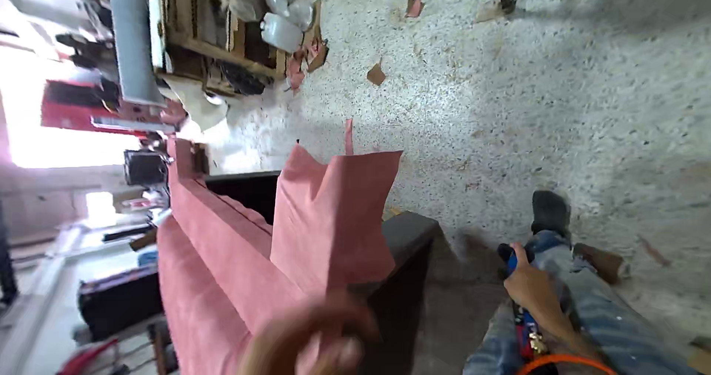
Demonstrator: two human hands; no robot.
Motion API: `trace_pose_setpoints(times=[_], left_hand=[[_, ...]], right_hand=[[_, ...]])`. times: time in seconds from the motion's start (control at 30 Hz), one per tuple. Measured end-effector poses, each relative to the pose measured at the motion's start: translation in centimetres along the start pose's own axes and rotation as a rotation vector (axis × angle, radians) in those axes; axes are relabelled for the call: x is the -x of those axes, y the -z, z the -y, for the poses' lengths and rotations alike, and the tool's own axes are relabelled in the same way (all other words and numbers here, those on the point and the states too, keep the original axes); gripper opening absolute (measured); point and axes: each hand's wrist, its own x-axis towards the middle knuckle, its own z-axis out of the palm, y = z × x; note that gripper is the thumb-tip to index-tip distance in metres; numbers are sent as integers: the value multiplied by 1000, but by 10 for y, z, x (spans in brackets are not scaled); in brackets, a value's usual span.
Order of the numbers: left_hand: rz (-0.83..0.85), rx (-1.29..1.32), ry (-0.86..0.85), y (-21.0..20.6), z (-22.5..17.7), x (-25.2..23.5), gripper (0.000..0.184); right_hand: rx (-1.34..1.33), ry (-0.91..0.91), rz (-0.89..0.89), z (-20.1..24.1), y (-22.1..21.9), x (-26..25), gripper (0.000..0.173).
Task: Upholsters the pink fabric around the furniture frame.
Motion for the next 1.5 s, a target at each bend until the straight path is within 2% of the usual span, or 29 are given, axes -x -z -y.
trace_pose_setpoints(times=[0.03,0.07,0.1,0.13,0.2,0.23,0.27,0.33,0.4,0.43,0.5,0.57,0.7,0.77,0.83,0.87,0.9,0.97,1.03,1.07,1.13,1.17,1.27,1.33,1.43,1.5], left_hand=[[-68,-323,-16,21,6,-54,47],[-53,-682,26,32,15,-110,72],[33,-965,126,33,23,-165,92],[148,-1180,241,25,31,-218,98],[479,-1464,464,-8,46,-293,72],[658,-1563,522,-24,61,-314,60],[816,-1607,510,-37,72,-328,51],[1081,-1497,323,-59,81,-340,39],[1222,-1295,107,-75,87,-330,37],[1234,-1201,32,-83,89,-320,40],[1182,-1085,-113,-97,89,-324,37],[1093,-1045,-109,-96,110,-334,32],[807,-1001,243,-62,173,-353,33],[651,-917,366,-42,189,-355,31],[548,-915,404,-30,195,-364,33],[539,-948,421,-27,198,-367,32],[553,-992,434,-27,201,-369,32],[600,-1102,449,-28,203,-375,33],[644,-1180,451,-28,202,-378,35],[668,-1207,445,-27,202,-379,36],[703,-1243,405,-26,195,-384,36],[717,-1260,370,-25,193,-388,36],[775,-1291,319,-30,196,-399,35],[791,-1297,373,-31,202,-401,34],[744,-1257,463,-8,223,-400,43],[715,-1249,532,3,223,-400,44]], right_hand=[[15,33,-22,2,-5,-1,89],[-11,98,-100,3,-14,0,75],[-77,152,-212,1,-26,-3,64],[-105,135,-240,6,-26,-6,62],[-99,7,-9,25,2,1,79],[-124,-32,39,30,9,-2,88],[-163,-49,29,31,10,-8,93],[-266,-34,-15,35,13,-12,95],[-377,4,-10,41,21,-6,87],[-480,30,40,43,29,3,81],[-866,86,177,47,53,21,76],[-1138,136,386,58,66,41,68],[-1057,119,625,127,68,75,50],[-1215,191,845,139,37,69,48],[-1431,387,1043,147,-8,38,50],[-1533,497,1087,152,-41,18,54],[-1569,542,1045,162,-59,5,56],[-1612,567,1033,186,-68,-12,56],[-1612,519,1055,204,-66,-21,58],[-1630,513,1142,207,-67,-26,57],[-1678,566,1439,205,-78,-46,55],[-1689,568,1514,204,-82,-50,54],[-1719,549,1585,205,-88,-53,54],[-1686,532,1619,209,-78,-52,52],[-1435,291,1428,221,3,-18,48],[-1398,273,1402,225,19,-18,49]])
